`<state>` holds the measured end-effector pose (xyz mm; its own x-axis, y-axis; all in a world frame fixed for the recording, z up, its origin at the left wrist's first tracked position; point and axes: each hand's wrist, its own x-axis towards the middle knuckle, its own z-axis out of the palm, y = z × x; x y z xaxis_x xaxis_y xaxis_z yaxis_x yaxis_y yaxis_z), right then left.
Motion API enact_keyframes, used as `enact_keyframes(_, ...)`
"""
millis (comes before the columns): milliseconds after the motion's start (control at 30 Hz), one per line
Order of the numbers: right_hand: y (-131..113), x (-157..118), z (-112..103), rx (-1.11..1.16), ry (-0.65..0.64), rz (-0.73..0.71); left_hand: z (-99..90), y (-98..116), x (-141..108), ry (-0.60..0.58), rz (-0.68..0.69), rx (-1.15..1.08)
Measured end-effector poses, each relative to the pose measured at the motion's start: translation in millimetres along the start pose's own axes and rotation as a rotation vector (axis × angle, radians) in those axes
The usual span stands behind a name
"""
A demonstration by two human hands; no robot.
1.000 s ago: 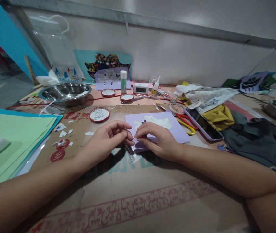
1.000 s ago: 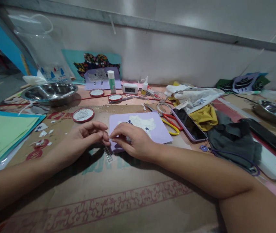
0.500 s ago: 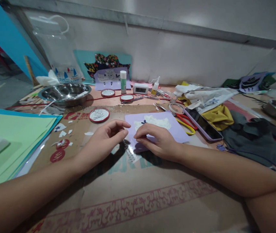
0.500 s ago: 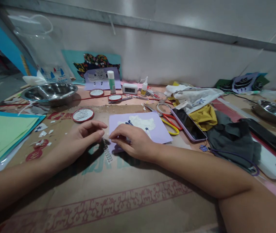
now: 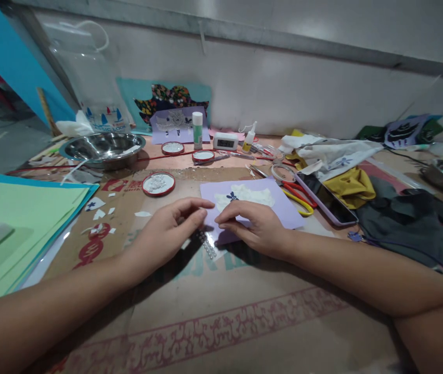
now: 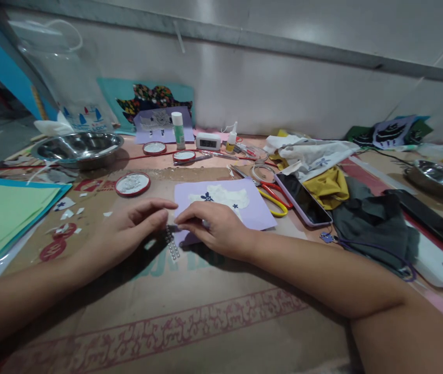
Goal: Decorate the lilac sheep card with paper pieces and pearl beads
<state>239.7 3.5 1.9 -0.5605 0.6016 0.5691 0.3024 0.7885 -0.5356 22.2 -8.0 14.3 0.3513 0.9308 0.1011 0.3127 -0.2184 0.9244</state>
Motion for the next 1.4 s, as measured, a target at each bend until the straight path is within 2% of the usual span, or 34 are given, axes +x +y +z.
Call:
enact_keyframes(100,-0.2,-0.1,-0.2,0.01,-0.003,0.01,0.0,-4.1,2.6,-0.082,0.111,0.051)
enact_keyframes(167,-0.6,-0.2,-0.3,0.03,-0.002,0.028,-0.2,-5.5,3.1,-0.102,0.129,0.052)
enact_keyframes(433,-3.7,2.2,-0.5,0.147,-0.037,0.204,0.1,-3.7,1.5,-0.074,0.089,0.064)
enact_keyframes(700,-5.8,5.0,0.4,0.172,-0.038,0.248,1.6,0.1,2.0,-0.062,0.027,0.045)
enact_keyframes(833,-2.8,4.0,-0.4,0.125,-0.084,0.204,1.8,-0.9,2.5,-0.082,0.012,0.043)
enact_keyframes(1133,-3.9,2.5,-1.4,-0.053,-0.159,-0.076,2.8,-0.5,1.2,-0.111,0.016,0.044)
enact_keyframes(1300,-2.6,3.2,1.3,-0.056,-0.164,-0.06,2.7,-0.9,0.7,-0.118,0.048,0.075)
enact_keyframes(1400,-2.6,3.1,1.6,-0.037,-0.169,0.019,2.0,-0.8,-1.2,-0.073,0.15,0.122)
